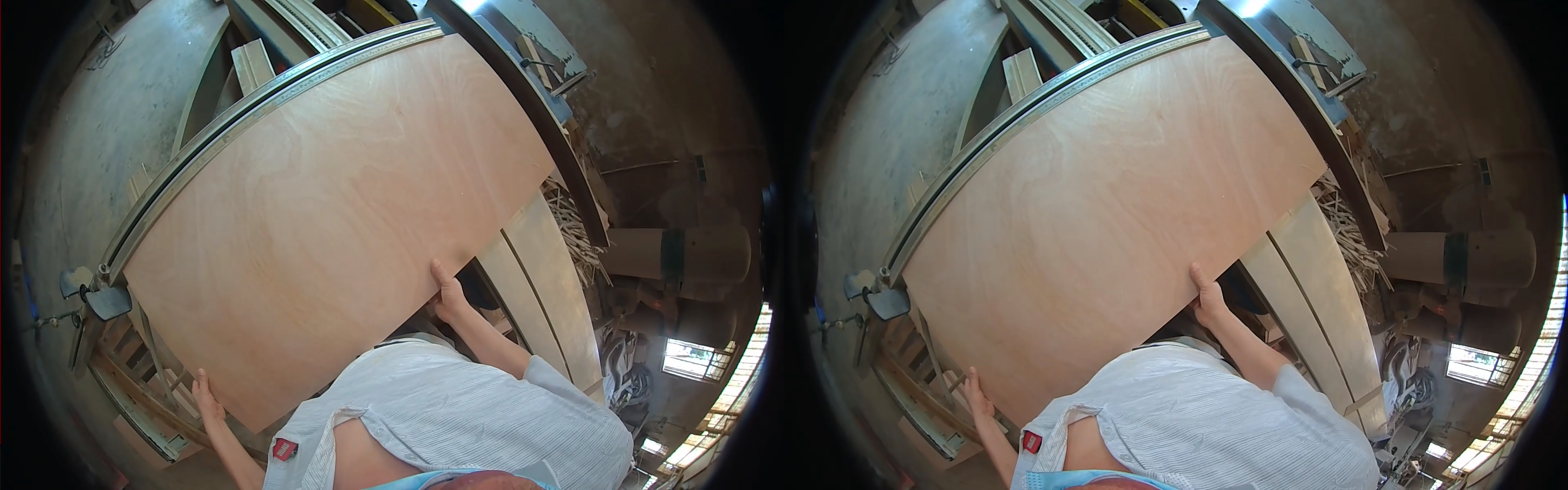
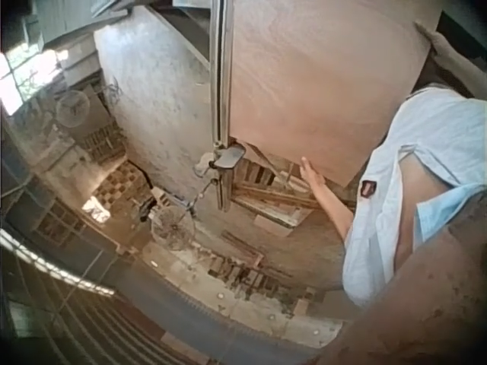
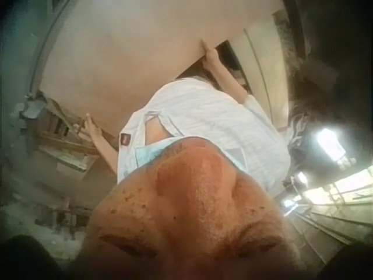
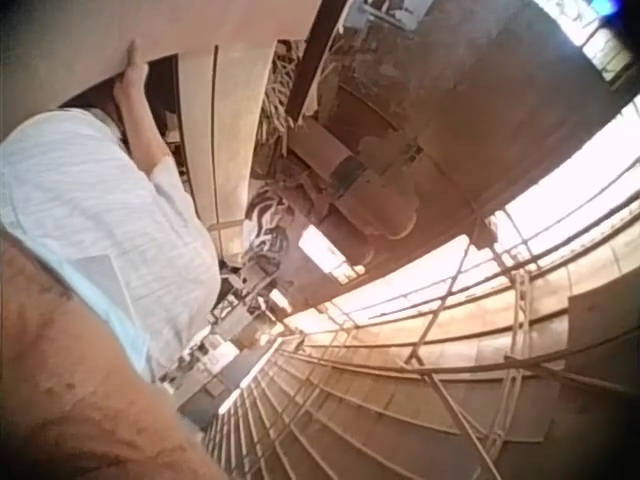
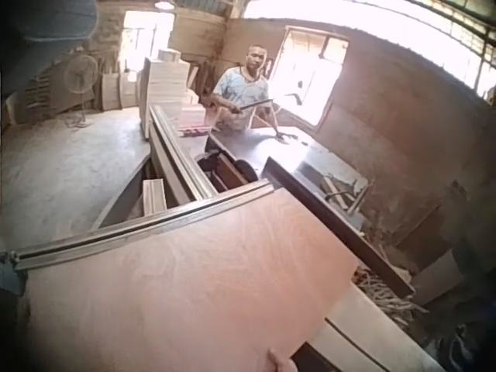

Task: Cutting plywood boards and wood planks to size using a sliding table saw.

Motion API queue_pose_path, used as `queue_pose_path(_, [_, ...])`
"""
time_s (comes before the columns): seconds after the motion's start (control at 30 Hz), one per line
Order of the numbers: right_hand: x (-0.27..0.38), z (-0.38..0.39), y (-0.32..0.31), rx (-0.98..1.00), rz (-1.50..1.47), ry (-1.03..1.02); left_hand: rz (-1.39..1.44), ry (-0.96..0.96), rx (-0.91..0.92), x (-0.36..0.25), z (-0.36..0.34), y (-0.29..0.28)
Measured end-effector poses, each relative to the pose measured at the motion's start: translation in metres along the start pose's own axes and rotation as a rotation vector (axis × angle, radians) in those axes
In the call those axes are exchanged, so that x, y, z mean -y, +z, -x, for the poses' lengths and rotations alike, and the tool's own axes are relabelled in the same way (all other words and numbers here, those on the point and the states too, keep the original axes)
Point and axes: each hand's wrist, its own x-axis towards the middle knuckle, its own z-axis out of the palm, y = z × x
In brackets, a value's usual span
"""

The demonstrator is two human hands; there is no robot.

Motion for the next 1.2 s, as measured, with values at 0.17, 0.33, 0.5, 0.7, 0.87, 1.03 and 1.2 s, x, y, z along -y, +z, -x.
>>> queue_pose_path(0.17, [0.025,-0.021,-0.005,0.019,-0.009,-0.069,-0.022,0.04,0.021,-0.008,-0.003,0.035])
queue_pose_path(0.33, [0.041,-0.035,-0.017,0.038,0.042,-0.089,-0.014,0.021,0.036,-0.008,-0.001,0.059])
queue_pose_path(0.5, [0.051,-0.041,-0.024,0.017,0.065,-0.09,-0.074,0.002,0.042,-0.003,0.002,0.072])
queue_pose_path(0.7, [0.058,-0.043,-0.028,0.042,0.089,-0.084,-0.034,-0.012,0.035,-0.008,0.009,0.085])
queue_pose_path(0.87, [0.06,-0.041,-0.024,0.054,0.103,-0.09,-0.058,-0.019,0.005,-0.016,0.017,0.094])
queue_pose_path(1.03, [0.09,-0.03,-0.04,0.086,0.477,0.09,-0.064,0.021,-0.006,-0.018,0.018,0.098])
queue_pose_path(1.2, [0.17,-0.058,-0.082,-0.201,0.622,-0.013,-0.096,0.041,-0.001,-0.017,0.017,0.1])
